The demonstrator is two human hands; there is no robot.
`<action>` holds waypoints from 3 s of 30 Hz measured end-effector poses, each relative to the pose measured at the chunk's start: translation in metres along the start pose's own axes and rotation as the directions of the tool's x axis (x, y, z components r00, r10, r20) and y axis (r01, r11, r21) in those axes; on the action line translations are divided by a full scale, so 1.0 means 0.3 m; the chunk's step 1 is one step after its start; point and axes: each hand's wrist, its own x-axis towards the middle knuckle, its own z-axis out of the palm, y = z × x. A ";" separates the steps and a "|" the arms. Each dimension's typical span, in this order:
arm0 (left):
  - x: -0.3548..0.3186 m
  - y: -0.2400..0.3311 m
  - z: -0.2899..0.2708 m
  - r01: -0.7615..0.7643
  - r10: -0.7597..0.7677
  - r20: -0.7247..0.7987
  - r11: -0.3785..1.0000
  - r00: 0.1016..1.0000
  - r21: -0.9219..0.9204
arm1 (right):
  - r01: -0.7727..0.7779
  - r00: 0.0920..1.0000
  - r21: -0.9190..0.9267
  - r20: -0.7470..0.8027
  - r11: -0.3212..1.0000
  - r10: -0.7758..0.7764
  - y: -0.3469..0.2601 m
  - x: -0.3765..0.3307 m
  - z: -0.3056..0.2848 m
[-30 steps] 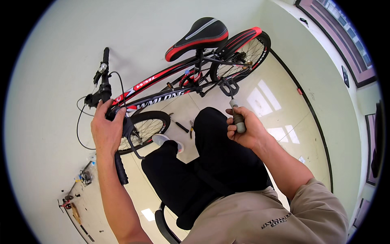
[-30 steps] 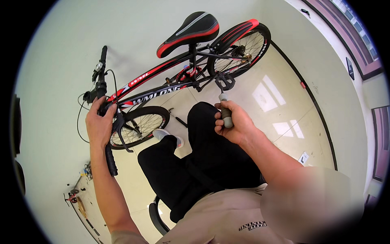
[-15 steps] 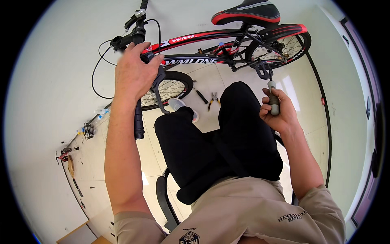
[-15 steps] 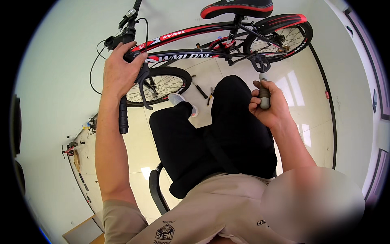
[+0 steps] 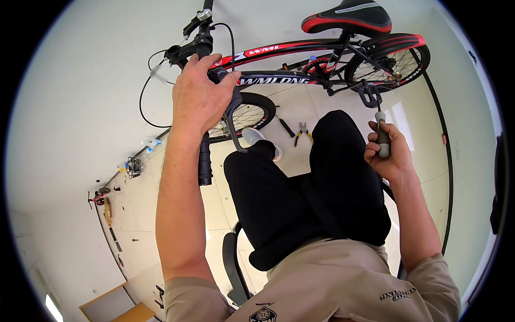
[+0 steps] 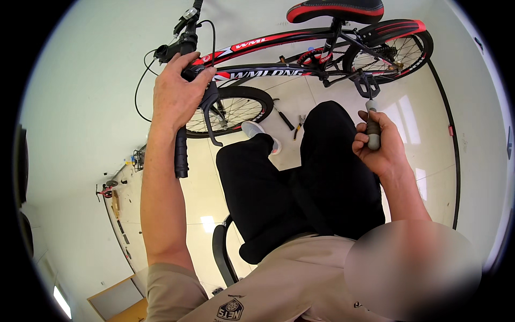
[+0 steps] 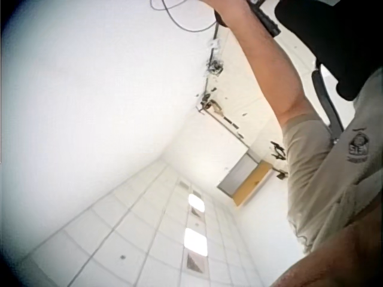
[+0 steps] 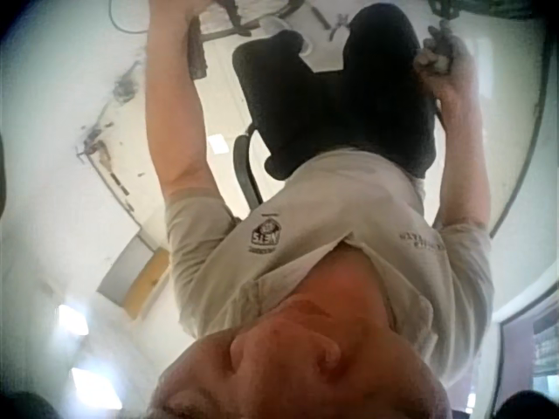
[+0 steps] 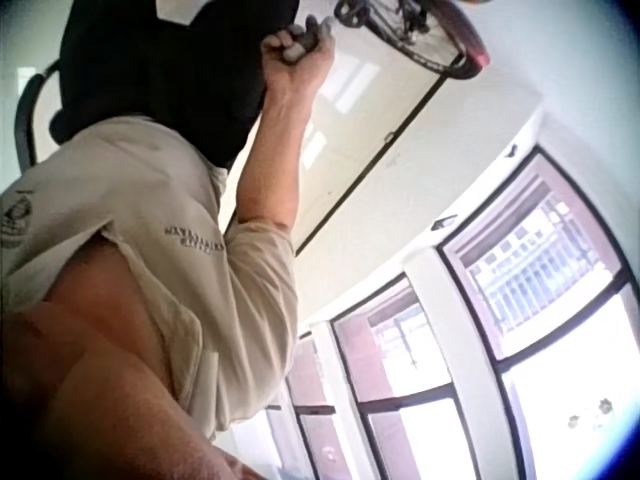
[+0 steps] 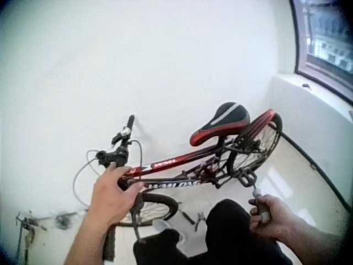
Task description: The person assembles a bicycle by attaching the handlebar stem to the frame and tightening bolts with a screwdriver. They also adjust the front wheel and brake cables while seated.
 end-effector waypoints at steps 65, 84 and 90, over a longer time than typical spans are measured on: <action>-0.791 -0.226 0.173 0.227 -0.336 -0.160 0.852 0.928 -0.472 | 0.286 0.936 -0.204 -0.148 0.936 -0.318 -0.146 0.240 -0.299; -0.815 -0.248 0.159 0.242 -0.452 -0.217 0.756 0.865 -0.608 | 0.113 0.780 -0.953 -0.091 0.282 -0.620 -0.075 0.104 -0.294; -0.808 -0.258 0.158 0.242 -0.500 -0.274 0.741 0.822 -0.626 | 0.180 0.740 -0.936 -0.075 0.303 -0.669 -0.081 0.117 -0.284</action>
